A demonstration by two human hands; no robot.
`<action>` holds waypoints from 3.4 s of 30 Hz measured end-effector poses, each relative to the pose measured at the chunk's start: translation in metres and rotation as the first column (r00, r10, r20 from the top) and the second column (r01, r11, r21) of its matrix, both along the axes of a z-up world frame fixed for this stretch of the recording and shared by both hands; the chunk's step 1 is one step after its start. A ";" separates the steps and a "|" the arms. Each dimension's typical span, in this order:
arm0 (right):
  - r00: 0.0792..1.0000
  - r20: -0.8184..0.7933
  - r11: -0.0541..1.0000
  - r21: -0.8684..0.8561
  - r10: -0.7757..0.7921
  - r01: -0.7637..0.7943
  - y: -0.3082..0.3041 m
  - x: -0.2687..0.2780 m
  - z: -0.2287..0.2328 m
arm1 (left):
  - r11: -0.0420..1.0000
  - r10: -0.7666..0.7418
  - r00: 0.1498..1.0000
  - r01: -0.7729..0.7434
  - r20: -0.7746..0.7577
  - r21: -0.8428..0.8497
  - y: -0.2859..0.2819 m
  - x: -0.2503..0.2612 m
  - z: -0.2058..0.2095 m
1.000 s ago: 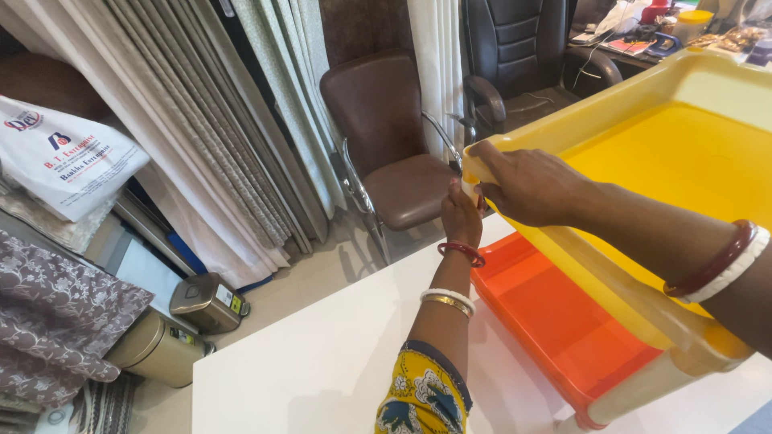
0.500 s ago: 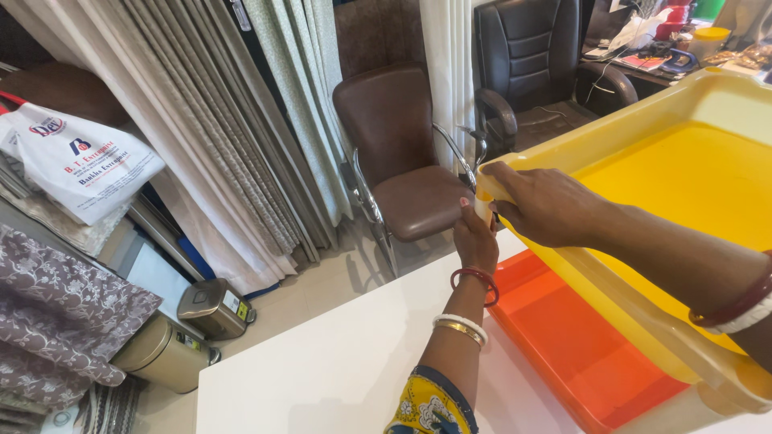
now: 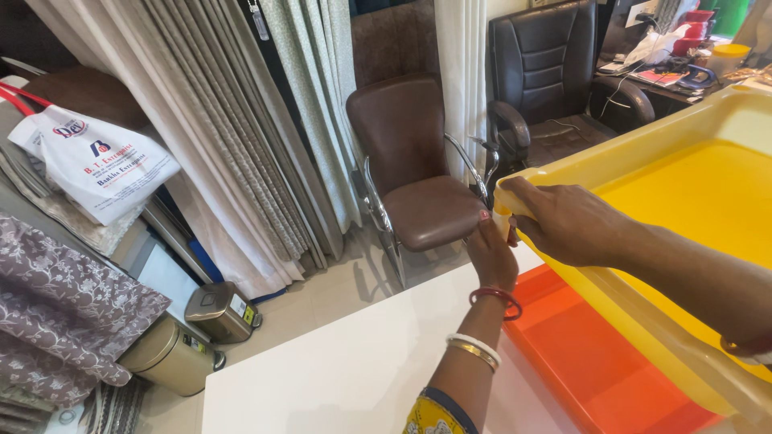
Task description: The person assembles a three-tier plastic storage unit by inserting white cylindrical legs into the corners of orange, yellow, and green trays. They align and press each leg into place, then stack the trays to form a vertical unit.
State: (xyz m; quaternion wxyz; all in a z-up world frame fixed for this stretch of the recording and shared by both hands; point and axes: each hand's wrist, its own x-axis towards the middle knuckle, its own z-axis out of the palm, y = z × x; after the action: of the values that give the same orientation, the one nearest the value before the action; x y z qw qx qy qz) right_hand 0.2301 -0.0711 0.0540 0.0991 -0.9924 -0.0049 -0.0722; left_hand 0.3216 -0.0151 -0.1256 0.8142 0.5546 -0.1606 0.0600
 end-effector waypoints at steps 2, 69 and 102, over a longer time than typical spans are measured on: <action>1.000 -0.008 1.000 -0.021 -0.005 0.005 0.000 0.001 0.002 | 0.999 0.018 0.998 -0.021 -0.055 -0.047 -0.006 -0.004 0.010; 0.997 0.043 0.997 0.023 0.068 -0.069 -0.001 0.002 -0.005 | 0.818 -0.574 0.813 0.568 -0.094 -0.089 0.006 0.052 -0.025; 0.996 0.010 0.994 0.062 0.085 -0.086 0.000 0.003 -0.007 | 0.989 -0.015 0.997 0.003 -0.077 -0.147 -0.002 -0.004 -0.009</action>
State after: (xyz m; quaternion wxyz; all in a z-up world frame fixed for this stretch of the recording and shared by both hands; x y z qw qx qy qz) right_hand 0.2333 -0.0715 0.0466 0.1332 -0.9875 -0.0455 -0.0714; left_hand 0.3176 -0.0175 -0.1349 0.8588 0.4943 -0.1263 0.0462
